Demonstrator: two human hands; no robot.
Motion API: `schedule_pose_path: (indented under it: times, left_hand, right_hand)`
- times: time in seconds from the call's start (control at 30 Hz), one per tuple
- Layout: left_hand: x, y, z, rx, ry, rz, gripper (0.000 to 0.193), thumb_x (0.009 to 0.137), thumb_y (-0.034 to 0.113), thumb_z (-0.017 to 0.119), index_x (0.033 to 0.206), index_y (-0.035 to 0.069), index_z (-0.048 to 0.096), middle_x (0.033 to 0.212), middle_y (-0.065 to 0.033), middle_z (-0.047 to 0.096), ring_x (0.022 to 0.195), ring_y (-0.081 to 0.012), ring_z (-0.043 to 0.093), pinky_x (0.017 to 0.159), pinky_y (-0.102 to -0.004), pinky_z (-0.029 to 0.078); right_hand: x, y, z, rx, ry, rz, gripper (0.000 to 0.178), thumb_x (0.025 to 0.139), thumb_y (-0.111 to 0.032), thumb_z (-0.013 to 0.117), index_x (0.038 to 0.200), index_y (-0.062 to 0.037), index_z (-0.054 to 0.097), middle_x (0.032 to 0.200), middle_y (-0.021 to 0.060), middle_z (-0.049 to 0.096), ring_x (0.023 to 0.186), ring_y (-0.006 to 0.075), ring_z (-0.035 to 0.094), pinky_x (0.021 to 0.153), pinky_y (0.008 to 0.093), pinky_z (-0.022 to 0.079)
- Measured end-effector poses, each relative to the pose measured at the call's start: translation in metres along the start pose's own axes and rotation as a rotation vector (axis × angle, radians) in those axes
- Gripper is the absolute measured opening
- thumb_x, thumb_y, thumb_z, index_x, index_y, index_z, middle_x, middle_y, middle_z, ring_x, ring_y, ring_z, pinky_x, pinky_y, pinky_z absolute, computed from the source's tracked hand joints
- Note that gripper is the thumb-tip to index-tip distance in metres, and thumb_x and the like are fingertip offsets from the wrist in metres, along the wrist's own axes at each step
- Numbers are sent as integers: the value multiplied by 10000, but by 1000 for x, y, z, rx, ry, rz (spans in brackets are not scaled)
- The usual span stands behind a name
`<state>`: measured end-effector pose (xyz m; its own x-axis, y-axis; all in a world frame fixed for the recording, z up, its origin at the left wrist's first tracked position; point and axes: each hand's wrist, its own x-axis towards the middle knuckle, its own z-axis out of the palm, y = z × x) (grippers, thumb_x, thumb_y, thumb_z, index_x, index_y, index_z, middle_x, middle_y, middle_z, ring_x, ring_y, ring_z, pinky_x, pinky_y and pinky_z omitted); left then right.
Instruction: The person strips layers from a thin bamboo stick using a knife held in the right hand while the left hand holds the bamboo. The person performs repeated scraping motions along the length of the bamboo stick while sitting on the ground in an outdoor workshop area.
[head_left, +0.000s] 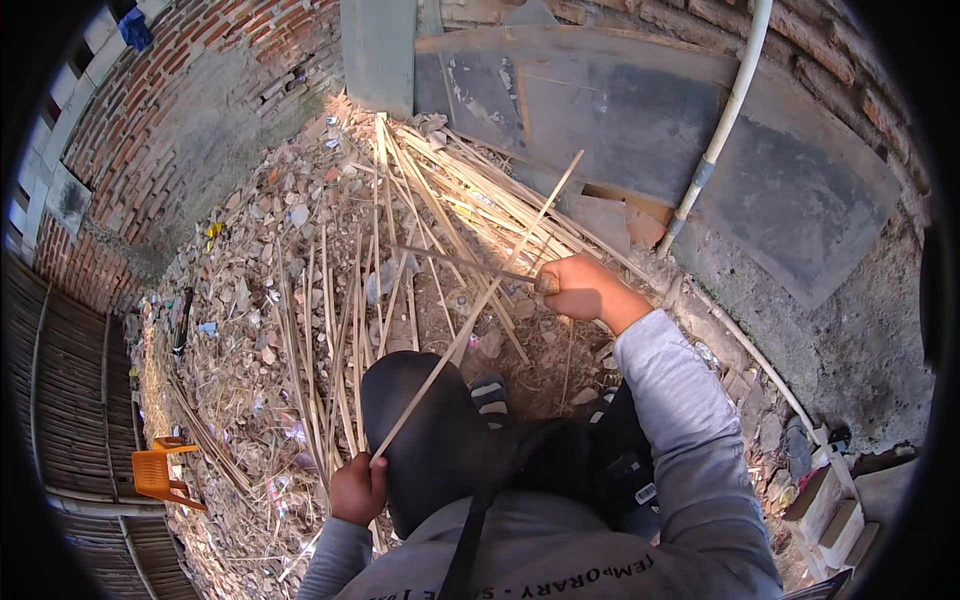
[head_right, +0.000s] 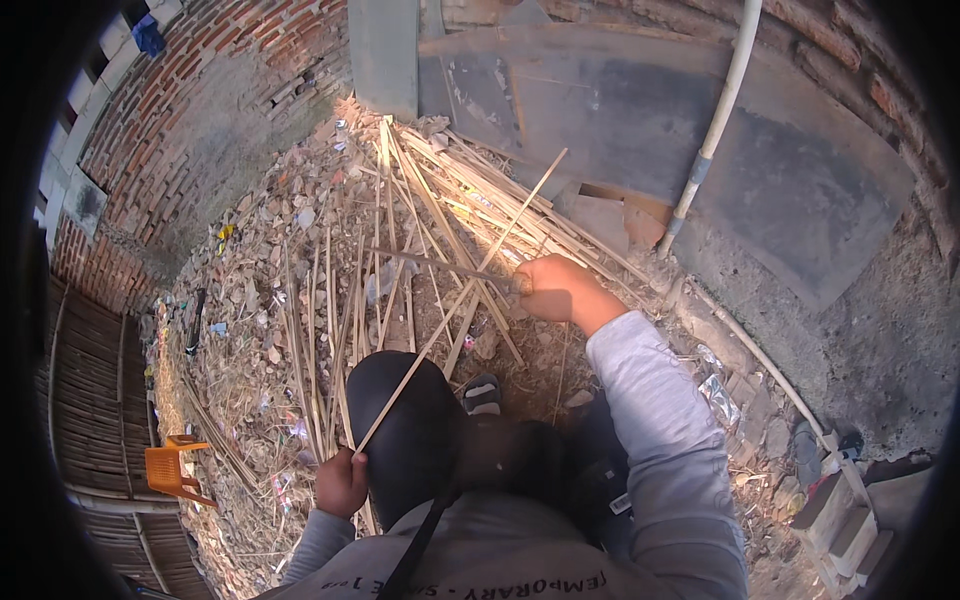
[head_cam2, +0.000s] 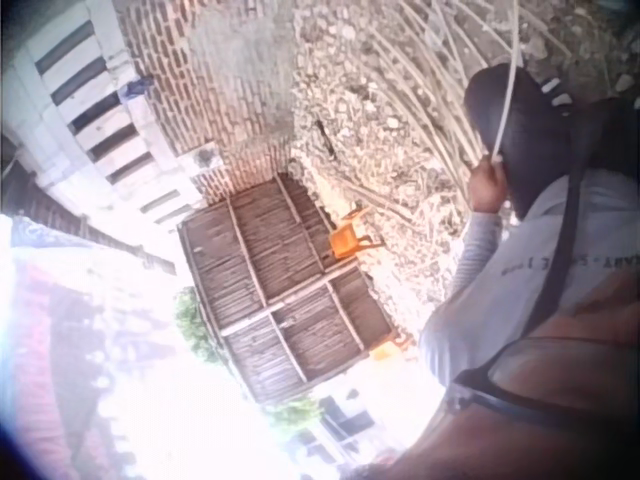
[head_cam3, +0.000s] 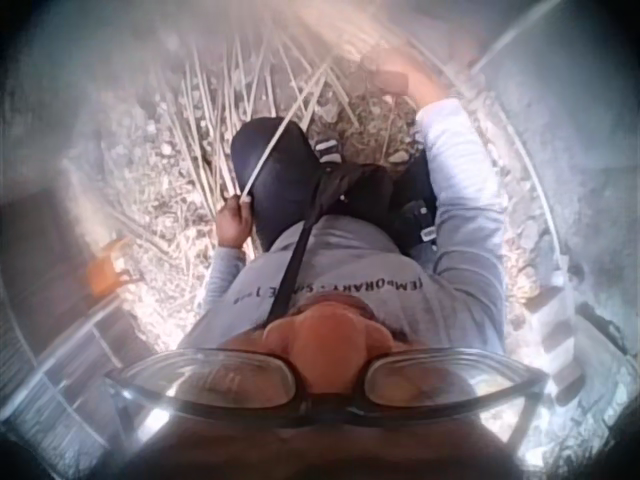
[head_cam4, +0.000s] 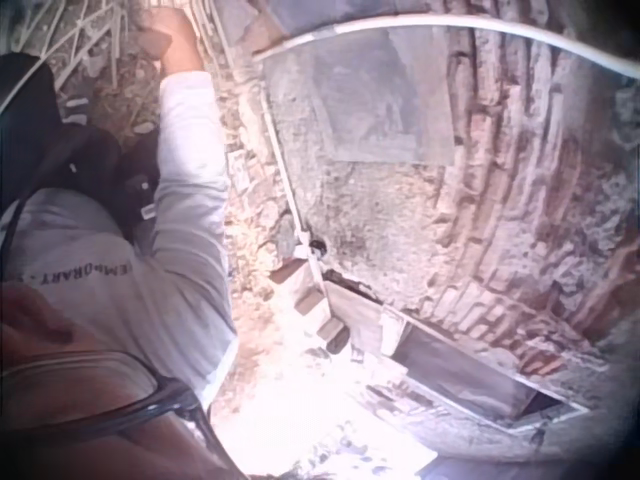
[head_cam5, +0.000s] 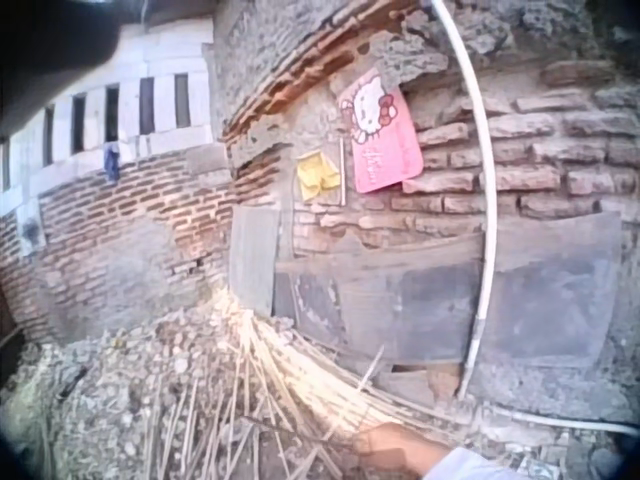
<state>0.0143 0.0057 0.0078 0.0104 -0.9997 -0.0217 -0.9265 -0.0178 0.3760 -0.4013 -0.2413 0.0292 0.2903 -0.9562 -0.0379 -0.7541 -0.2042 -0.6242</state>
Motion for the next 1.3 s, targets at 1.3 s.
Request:
schedule_pose_path:
  times: [1.3]
  left_hand:
    - [3,-10,-5,69,19,22,435,1043,367,519,739,55,527,599,-228,563,571,-469,584,515,-555,425]
  right_hand:
    - [1,-7,21,-230,-110,-86,365,730,-231,741,1059,-73,724,892,238,710,848,419,684,782,481,546]
